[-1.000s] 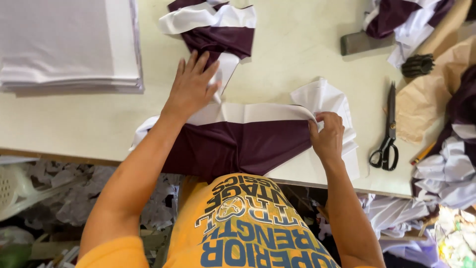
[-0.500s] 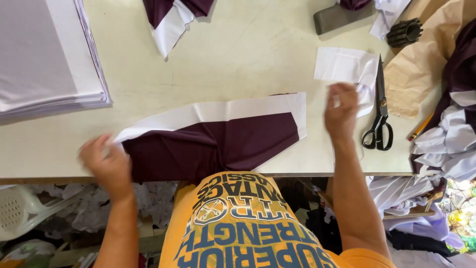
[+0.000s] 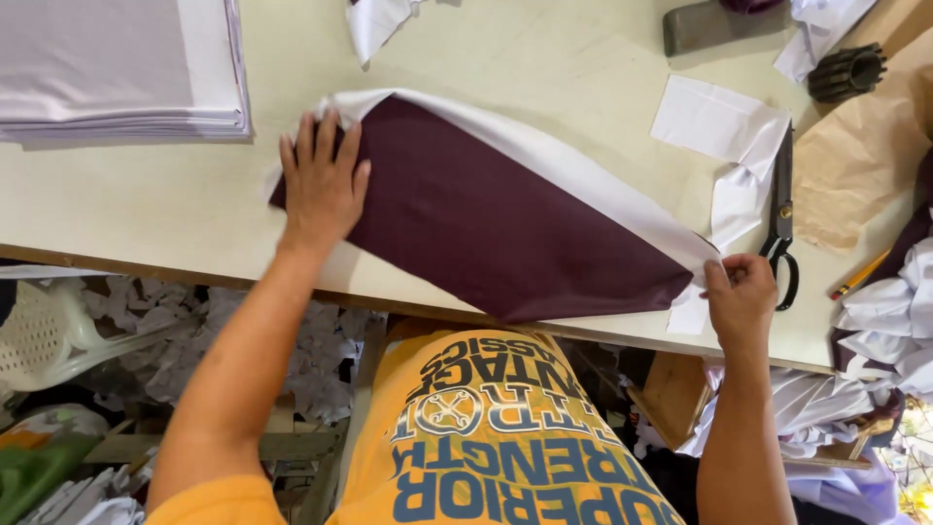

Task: The person cuts a maroon and white fabric strip using shears, then folds the cut pieces and stacks them on the table. The person also briefly handles a smartphone and a small black object before resuming fabric folding.

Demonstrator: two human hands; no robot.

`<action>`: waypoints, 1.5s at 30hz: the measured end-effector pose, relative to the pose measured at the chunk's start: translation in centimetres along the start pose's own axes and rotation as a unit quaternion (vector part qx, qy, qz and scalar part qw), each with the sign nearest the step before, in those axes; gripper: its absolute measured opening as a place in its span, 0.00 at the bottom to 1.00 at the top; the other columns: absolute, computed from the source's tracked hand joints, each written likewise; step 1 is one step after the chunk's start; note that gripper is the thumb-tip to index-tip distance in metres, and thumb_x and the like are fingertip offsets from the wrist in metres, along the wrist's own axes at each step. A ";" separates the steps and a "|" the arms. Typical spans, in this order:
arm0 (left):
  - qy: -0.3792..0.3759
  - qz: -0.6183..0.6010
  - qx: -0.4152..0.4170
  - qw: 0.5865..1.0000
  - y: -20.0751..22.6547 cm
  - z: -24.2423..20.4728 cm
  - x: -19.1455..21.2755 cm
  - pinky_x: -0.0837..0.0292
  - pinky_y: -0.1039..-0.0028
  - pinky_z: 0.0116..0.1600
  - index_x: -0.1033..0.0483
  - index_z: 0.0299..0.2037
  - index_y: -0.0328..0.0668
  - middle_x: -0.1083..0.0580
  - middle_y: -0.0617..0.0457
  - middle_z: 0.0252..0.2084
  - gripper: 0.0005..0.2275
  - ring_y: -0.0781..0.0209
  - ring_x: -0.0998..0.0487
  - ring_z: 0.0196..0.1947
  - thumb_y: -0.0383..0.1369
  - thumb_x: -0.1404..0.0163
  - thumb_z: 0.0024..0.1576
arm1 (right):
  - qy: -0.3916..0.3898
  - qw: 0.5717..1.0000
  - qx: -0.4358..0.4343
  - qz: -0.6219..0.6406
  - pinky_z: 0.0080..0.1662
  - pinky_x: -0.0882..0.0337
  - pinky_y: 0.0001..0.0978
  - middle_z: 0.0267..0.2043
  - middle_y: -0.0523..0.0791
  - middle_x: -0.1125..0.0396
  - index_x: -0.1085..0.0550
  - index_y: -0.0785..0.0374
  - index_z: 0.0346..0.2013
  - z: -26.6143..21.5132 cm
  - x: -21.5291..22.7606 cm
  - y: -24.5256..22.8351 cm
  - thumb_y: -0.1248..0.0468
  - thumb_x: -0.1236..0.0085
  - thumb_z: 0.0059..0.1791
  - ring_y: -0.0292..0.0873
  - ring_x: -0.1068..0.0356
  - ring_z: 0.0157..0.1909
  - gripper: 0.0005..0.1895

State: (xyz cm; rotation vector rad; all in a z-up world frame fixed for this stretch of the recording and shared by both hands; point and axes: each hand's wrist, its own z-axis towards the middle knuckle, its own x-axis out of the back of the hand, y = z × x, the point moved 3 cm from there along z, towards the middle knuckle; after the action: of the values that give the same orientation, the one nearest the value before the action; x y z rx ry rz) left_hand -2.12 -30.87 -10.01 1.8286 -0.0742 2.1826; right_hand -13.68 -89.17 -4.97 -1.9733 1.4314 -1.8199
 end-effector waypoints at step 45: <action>-0.263 -0.437 -0.111 0.853 28.1 1.6 4.6 0.24 0.59 0.53 0.21 0.57 0.45 0.20 0.51 0.56 0.24 0.52 0.19 0.54 0.53 0.53 0.62 | -0.090 0.988 -0.035 0.119 0.41 0.29 0.30 0.45 0.47 0.24 0.19 0.65 0.49 -6.4 4.0 3.0 0.66 0.37 0.54 0.38 0.30 0.37 0.09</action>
State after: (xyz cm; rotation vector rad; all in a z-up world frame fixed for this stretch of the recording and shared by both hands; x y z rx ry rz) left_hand -8.40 -57.23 -1.15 1.7666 0.3188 0.9900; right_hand -21.16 -90.28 -2.16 -1.8496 1.6111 -1.4730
